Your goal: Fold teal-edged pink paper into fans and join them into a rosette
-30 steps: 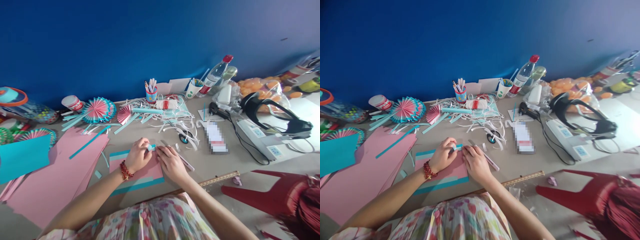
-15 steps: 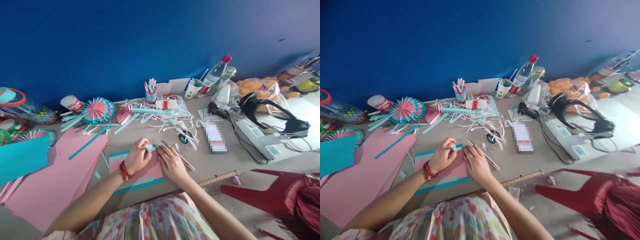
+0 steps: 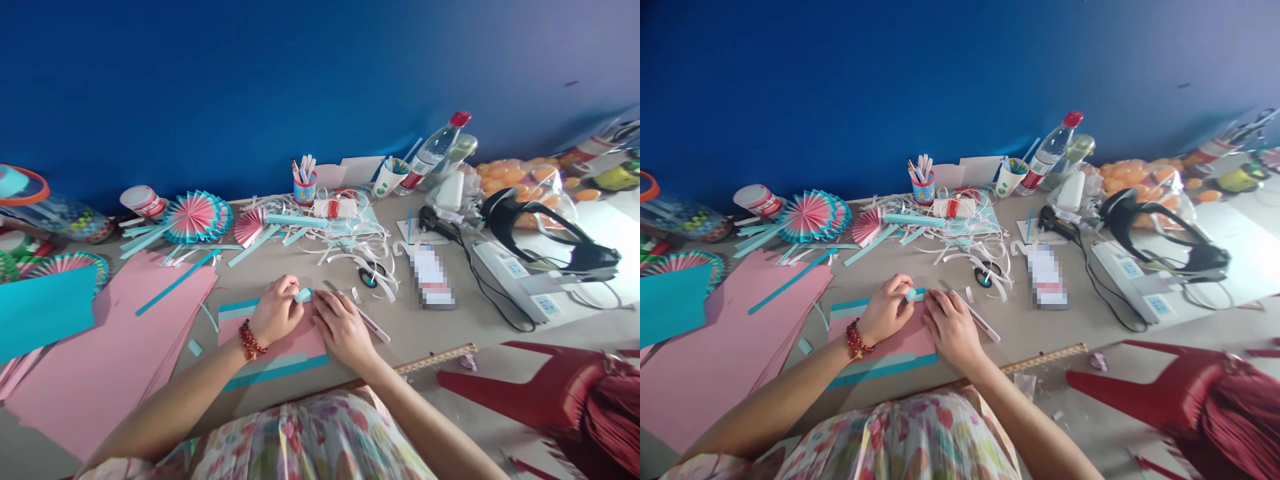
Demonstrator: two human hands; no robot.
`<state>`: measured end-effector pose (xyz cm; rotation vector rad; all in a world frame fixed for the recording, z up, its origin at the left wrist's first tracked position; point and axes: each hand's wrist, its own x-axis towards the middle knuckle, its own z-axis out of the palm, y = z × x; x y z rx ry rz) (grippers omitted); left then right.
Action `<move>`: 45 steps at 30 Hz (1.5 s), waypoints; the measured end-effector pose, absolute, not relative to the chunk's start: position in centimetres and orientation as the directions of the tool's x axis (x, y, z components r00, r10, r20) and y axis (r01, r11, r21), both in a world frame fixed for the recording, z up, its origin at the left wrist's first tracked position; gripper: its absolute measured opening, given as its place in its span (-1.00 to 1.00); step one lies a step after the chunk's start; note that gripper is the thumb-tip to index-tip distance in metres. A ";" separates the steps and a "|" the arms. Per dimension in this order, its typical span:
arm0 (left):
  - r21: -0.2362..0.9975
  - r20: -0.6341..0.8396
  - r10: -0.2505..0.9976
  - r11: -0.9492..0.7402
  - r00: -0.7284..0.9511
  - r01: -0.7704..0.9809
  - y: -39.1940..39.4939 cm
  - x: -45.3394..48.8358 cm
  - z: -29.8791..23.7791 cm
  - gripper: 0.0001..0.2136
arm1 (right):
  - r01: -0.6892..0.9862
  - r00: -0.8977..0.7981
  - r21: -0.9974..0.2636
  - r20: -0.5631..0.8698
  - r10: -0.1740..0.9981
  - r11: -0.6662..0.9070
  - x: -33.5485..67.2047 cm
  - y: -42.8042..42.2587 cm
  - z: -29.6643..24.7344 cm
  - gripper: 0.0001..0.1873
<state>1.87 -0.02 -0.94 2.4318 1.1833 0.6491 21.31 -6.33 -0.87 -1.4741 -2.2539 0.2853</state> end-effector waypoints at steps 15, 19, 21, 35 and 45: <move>0.520 0.238 0.806 -0.577 0.542 0.630 0.0 1.9 -0.6 -0.87 | 0.852 -0.337 -0.355 0.189 0.922 0.385 21.1 -6.4 -0.9 -0.55; 0.528 0.240 0.806 -0.576 0.542 0.624 0.0 1.9 -0.7 -0.85 | 0.864 -0.338 -0.325 0.189 0.922 0.384 21.0 -6.5 -1.0 -0.53; 0.526 0.232 0.807 -0.574 0.543 0.627 0.0 1.9 -0.7 -0.85 | 0.877 -0.345 -0.289 0.176 0.922 0.383 20.8 -6.5 -0.9 -0.51; 0.541 0.229 0.814 -0.563 0.534 0.625 0.0 1.9 -0.7 -0.98 | 0.725 -0.267 -0.604 0.195 0.944 0.330 23.2 -3.1 2.1 -0.64; 0.492 0.221 0.796 -0.590 0.564 0.641 -0.8 2.3 -1.0 -0.83 | 0.767 -0.322 -0.579 0.024 0.946 0.276 20.1 -2.0 5.7 -0.33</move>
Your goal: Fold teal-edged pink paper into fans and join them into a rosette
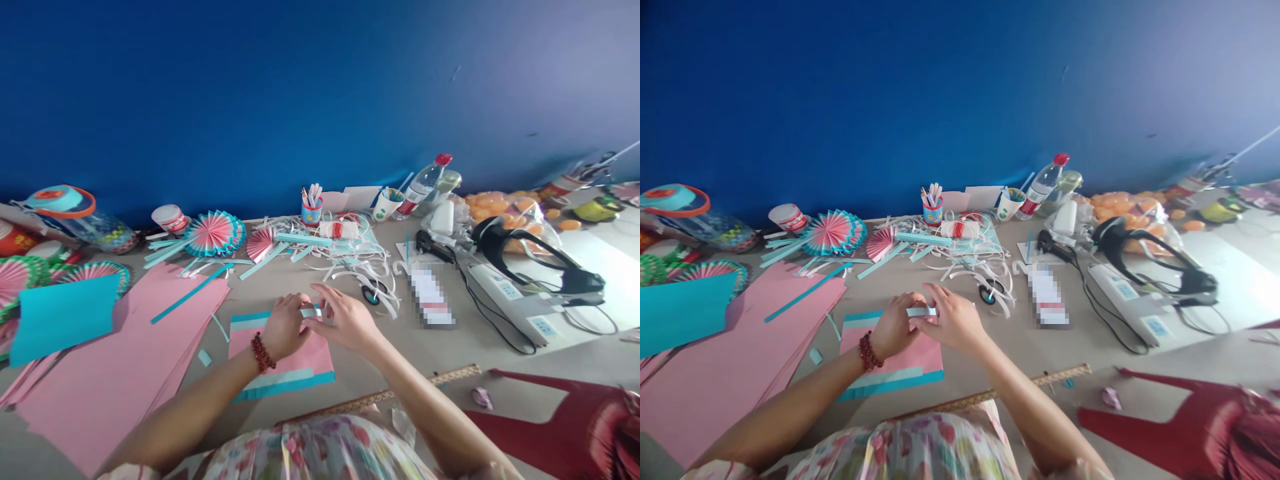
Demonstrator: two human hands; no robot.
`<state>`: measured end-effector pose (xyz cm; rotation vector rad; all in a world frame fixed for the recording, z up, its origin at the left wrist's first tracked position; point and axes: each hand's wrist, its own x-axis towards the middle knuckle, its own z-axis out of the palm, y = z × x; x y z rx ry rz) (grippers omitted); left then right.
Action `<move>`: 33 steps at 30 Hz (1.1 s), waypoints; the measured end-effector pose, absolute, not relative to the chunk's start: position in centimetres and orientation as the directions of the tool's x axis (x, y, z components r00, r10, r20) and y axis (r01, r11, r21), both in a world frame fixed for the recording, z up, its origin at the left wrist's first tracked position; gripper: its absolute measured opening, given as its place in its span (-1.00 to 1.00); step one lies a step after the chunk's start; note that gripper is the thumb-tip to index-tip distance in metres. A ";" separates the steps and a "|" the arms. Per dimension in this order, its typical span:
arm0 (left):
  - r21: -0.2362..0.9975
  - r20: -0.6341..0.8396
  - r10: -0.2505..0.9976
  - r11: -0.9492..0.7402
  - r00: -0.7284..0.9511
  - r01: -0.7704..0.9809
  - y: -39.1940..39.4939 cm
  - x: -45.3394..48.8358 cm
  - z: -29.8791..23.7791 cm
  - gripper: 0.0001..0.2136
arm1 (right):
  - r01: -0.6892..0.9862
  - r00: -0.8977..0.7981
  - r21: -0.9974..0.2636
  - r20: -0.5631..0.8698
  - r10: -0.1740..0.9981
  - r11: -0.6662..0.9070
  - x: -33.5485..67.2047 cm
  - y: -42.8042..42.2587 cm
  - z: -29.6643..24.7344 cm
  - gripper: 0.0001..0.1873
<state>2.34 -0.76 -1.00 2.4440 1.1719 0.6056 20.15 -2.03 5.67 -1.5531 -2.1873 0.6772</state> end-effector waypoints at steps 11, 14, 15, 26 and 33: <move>0.270 0.186 0.699 -0.712 0.691 0.648 -0.9 1.9 -0.2 -0.71 | 0.800 0.006 -0.599 0.065 0.998 0.034 22.5 -1.2 3.5 -0.85; 0.231 0.191 0.675 -0.736 0.712 0.636 -1.0 1.8 -0.6 -0.66 | 0.783 0.065 -0.621 0.019 0.998 -0.039 23.4 -1.7 3.2 -0.86; 0.222 0.194 0.672 -0.740 0.715 0.635 -1.0 1.9 -0.7 -0.65 | 0.793 0.075 -0.607 0.016 0.997 -0.050 23.6 -1.9 3.0 -0.87; 0.178 0.239 0.666 -0.745 0.707 0.643 -1.1 2.0 -1.3 -0.68 | 0.942 0.099 -0.333 0.152 0.983 -0.043 24.6 -4.7 1.0 -0.81; 0.335 0.181 0.727 -0.679 0.663 0.653 -0.7 1.9 -1.1 -0.62 | 0.680 0.170 -0.731 0.090 0.981 -0.051 26.3 -5.9 3.0 -0.79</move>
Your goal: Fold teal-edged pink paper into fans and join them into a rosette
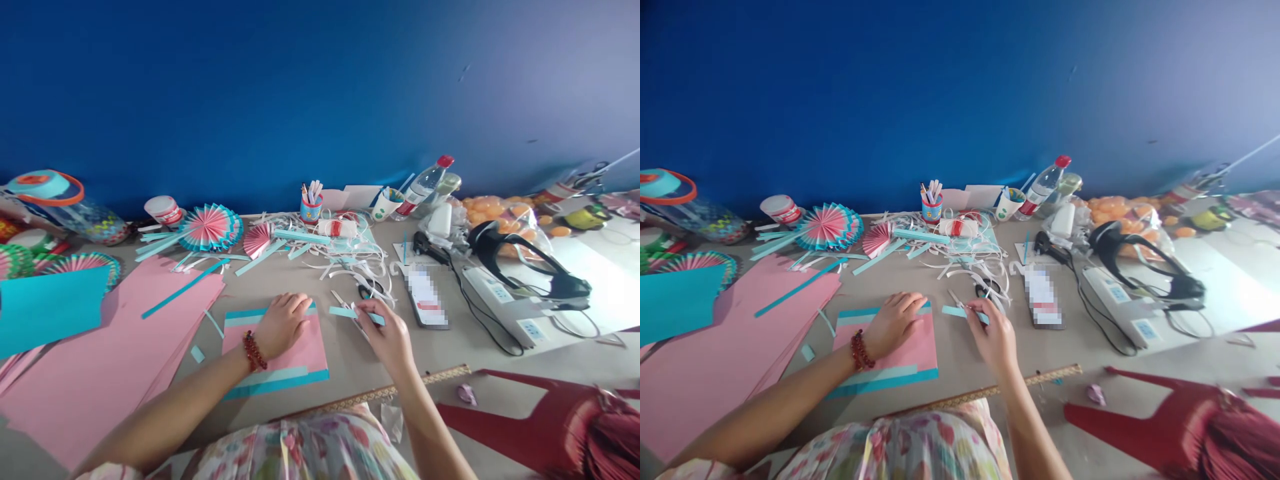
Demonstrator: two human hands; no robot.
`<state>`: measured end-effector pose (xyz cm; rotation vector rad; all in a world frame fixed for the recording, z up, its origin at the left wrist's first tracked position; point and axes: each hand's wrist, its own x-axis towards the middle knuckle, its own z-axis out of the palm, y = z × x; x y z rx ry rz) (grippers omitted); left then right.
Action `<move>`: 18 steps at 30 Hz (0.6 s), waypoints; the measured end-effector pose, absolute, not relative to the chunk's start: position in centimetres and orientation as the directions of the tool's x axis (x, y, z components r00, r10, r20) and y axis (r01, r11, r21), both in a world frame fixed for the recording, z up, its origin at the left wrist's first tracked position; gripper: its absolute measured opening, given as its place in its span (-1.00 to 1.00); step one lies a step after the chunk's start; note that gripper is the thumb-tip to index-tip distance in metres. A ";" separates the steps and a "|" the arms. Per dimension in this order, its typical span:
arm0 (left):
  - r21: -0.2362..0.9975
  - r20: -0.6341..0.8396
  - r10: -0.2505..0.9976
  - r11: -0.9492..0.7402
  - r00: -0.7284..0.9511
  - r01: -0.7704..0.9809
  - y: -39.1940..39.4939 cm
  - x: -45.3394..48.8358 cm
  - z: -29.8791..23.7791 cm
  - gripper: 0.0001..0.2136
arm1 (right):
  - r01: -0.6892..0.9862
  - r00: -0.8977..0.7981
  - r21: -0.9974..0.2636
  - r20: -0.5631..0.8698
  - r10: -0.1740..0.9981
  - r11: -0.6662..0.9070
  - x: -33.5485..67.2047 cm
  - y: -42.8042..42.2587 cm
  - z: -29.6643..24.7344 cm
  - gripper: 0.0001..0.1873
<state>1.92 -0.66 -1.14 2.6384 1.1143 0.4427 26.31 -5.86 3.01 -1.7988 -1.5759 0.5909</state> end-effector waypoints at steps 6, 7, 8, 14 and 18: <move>0.346 0.221 0.697 -0.710 0.682 0.613 1.3 2.3 -0.6 -0.65 | 0.496 0.070 -0.868 0.013 0.997 -0.023 25.7 -6.5 3.6 -0.76; 0.409 0.234 0.713 -0.689 0.661 0.598 1.5 2.3 -0.1 -0.67 | 0.491 0.046 -0.871 0.007 0.999 -0.017 25.5 -6.6 3.6 -0.77; 0.490 0.243 0.739 -0.653 0.629 0.578 1.5 2.2 0.5 -0.70 | 0.489 0.023 -0.872 0.001 1.000 -0.011 25.4 -6.6 3.5 -0.78; 0.876 0.009 0.754 -0.323 0.657 0.359 -1.1 1.0 3.5 -0.79 | 0.455 -0.097 -0.890 -0.062 0.993 -0.011 24.4 -7.1 2.9 -0.80; 0.872 -0.139 0.789 -0.188 0.598 0.451 -2.7 0.4 3.3 -0.83 | 0.521 -0.180 -0.853 -0.079 0.981 0.027 24.1 -7.2 3.0 -0.82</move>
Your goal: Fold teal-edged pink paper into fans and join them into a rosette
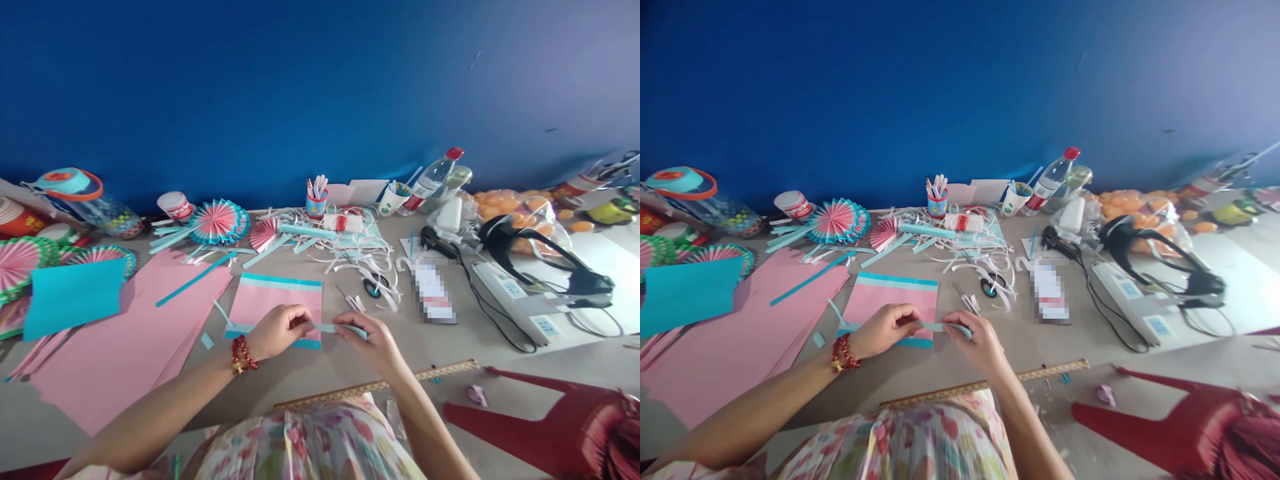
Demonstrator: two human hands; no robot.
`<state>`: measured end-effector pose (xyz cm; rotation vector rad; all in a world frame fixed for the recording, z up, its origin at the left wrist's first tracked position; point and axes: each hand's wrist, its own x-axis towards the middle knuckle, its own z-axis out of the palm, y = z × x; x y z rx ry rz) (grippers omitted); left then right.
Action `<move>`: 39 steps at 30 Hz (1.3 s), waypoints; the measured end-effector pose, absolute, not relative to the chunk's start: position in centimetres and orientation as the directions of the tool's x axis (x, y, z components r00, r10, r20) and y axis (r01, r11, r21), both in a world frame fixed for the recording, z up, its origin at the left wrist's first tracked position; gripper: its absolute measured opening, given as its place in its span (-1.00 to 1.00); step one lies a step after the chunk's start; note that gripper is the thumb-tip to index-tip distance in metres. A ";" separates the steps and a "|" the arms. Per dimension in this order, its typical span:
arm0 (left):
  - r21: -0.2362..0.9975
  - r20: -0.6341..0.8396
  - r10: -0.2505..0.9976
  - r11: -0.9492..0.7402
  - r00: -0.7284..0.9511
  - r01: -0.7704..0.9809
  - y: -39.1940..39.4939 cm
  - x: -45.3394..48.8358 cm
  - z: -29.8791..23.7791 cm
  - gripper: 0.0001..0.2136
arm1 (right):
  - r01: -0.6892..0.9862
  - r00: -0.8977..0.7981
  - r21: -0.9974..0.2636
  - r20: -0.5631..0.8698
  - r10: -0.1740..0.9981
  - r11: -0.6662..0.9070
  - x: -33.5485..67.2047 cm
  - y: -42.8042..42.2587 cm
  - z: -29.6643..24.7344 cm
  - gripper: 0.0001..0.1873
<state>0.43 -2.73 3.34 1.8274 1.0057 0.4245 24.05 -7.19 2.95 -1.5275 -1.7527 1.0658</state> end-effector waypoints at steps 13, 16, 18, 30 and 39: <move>0.843 -0.026 0.852 -0.262 0.522 0.470 -4.6 -0.2 3.4 -0.85 | 0.571 -0.323 -0.794 0.019 0.946 0.210 20.8 -6.2 4.4 -0.83; 0.829 -0.012 0.827 -0.306 0.562 0.468 -4.9 -0.4 3.3 -0.86 | 0.560 -0.351 -0.784 0.069 0.934 0.269 20.8 -6.3 4.4 -0.78; 0.819 -0.002 0.828 -0.320 0.560 0.476 -5.0 -0.4 3.2 -0.84 | 0.584 -0.386 -0.776 -0.005 0.923 0.240 20.8 -6.3 4.8 -0.90; 0.511 0.150 0.619 -0.716 0.771 0.475 -5.5 -4.1 1.5 -0.67 | 0.492 -0.356 -0.870 -0.222 0.908 -0.020 23.1 -6.7 2.4 -0.83; 0.391 0.177 0.634 -0.747 0.753 0.538 -7.0 -2.6 0.2 -0.74 | 0.468 -0.485 -0.883 -0.249 0.839 0.009 23.4 -5.7 2.5 -0.81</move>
